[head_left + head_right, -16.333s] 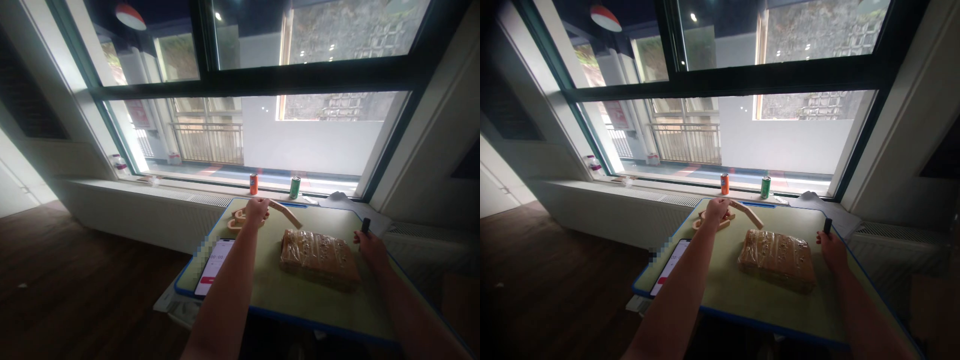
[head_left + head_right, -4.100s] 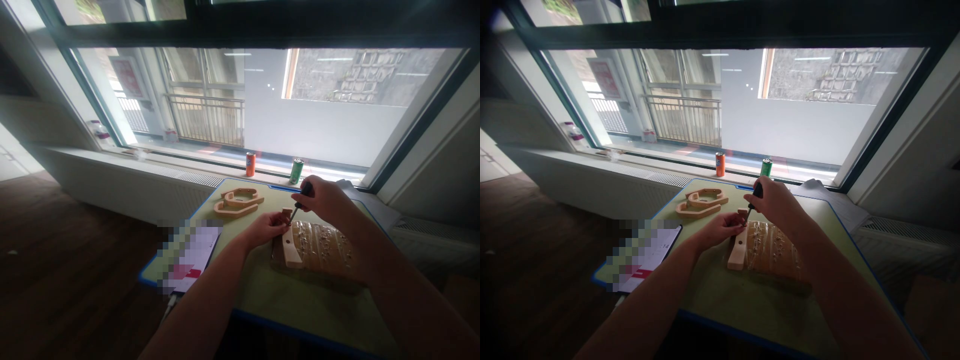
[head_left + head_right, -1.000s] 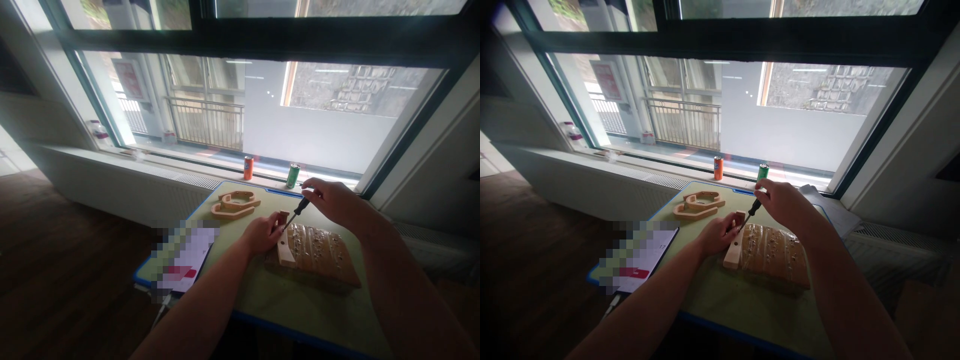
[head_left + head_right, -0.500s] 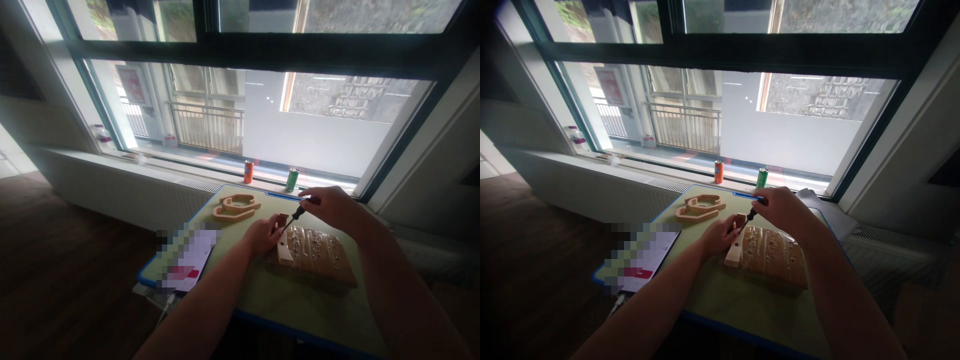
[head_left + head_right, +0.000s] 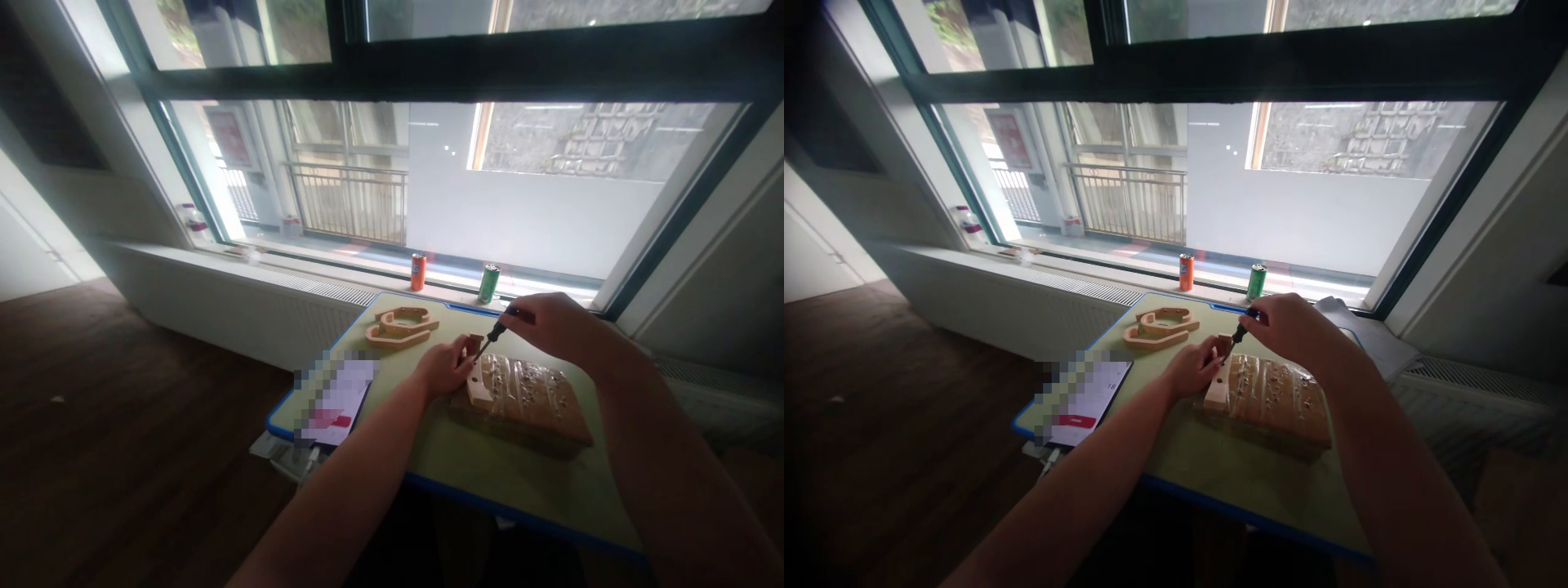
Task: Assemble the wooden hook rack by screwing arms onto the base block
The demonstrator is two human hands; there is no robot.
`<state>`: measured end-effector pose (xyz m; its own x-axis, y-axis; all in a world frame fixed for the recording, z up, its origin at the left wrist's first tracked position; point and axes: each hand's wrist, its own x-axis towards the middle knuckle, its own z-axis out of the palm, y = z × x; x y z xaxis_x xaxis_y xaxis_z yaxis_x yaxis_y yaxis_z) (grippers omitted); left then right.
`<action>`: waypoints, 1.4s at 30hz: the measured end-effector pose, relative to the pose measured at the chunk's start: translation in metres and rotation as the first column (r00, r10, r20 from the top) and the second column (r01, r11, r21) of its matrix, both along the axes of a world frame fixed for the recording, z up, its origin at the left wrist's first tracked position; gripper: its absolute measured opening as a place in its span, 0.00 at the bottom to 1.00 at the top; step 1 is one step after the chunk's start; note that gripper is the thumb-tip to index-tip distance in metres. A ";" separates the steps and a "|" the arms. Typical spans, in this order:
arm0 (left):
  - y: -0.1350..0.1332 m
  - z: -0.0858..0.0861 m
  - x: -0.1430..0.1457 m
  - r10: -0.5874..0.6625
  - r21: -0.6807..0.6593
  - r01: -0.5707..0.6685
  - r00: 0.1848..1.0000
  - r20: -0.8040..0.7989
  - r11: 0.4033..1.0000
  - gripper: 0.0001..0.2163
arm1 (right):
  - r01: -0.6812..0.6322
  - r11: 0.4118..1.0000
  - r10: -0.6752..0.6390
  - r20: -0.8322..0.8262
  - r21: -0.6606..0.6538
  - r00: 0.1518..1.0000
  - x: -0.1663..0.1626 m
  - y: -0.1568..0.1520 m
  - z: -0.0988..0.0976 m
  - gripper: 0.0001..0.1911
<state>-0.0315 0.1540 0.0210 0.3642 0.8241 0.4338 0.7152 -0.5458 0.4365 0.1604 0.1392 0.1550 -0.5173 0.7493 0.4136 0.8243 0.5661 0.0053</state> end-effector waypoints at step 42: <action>0.004 -0.004 -0.001 0.001 0.016 -0.001 1.000 -0.031 1.000 0.11 | -0.131 0.991 0.130 -0.060 -0.015 0.990 0.001 -0.001 0.000 0.15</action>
